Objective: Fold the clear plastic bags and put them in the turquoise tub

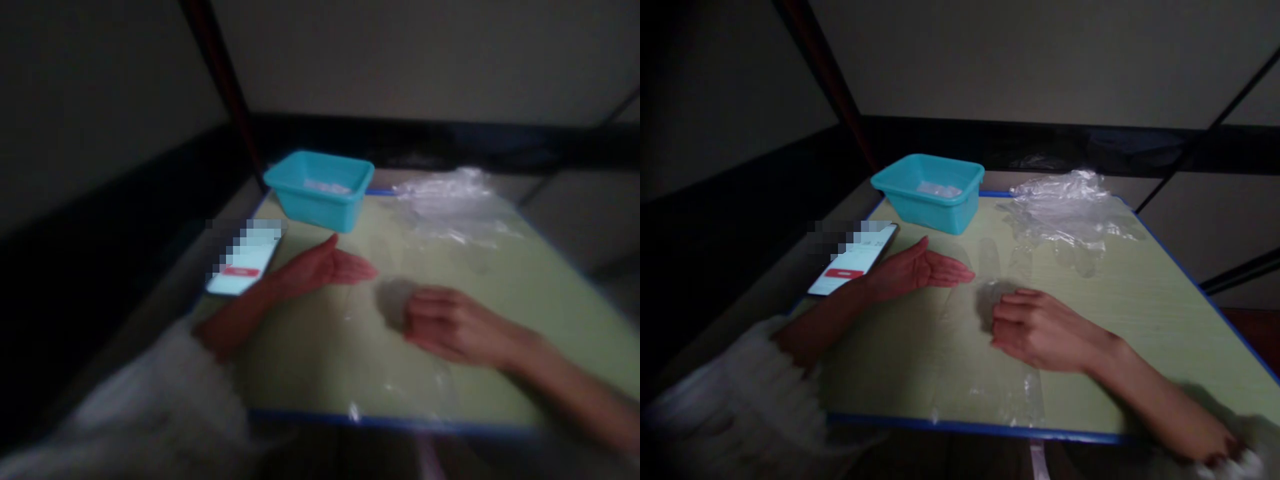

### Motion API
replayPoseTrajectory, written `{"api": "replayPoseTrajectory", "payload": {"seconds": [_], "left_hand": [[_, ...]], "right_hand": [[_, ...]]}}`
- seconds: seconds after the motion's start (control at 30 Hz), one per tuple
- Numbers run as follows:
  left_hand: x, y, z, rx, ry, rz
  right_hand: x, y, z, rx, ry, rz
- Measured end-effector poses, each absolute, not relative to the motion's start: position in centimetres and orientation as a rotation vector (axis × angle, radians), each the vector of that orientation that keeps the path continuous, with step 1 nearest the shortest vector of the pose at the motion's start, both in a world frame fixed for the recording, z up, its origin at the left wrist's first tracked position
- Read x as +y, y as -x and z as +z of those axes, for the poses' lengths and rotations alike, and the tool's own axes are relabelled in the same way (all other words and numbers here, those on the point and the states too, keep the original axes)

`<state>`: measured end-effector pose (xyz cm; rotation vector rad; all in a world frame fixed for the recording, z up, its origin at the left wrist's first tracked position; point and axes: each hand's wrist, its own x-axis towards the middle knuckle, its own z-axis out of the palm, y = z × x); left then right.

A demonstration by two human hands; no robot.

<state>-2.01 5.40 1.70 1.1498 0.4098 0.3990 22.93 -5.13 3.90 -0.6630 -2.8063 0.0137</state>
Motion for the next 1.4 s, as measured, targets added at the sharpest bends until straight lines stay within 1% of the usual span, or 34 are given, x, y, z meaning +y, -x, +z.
{"api": "replayPoseTrajectory", "payload": {"seconds": [0.07,0.17,0.47,0.63,0.8,1.0,1.17,1.27,1.4], "left_hand": [[5.1,2.2,1.9,0.394,-1.099,0.28],[4.6,2.3,1.9,0.41,-1.098,0.187],[4.7,2.3,1.3,0.387,-1.197,0.147],[4.9,2.5,1.5,0.317,-1.214,0.145],[5.1,2.5,0.9,0.374,-1.202,0.135],[4.6,2.3,1.6,0.413,-1.258,0.139],[4.5,2.3,1.9,0.419,-1.251,0.144],[4.6,2.3,1.7,0.425,-1.257,0.14],[5.0,2.3,1.3,0.378,-1.273,0.11]], "right_hand": [[-6.4,-21.9,4.0,-2.893,0.559,0.143],[-7.8,-21.1,3.9,-2.963,0.496,0.249],[-9.1,-20.6,4.3,-3.044,0.55,0.387],[-9.3,-20.3,4.4,-3.052,0.569,0.442],[-9.3,-20.3,4.5,-3.046,0.562,0.456],[-9.3,-20.3,4.6,-3.028,0.568,0.437],[-9.1,-20.2,4.6,-2.972,0.583,0.484],[-8.7,-20.5,4.6,-2.968,0.603,0.612],[-7.6,-21.2,4.8,-2.837,0.654,0.923]]}}
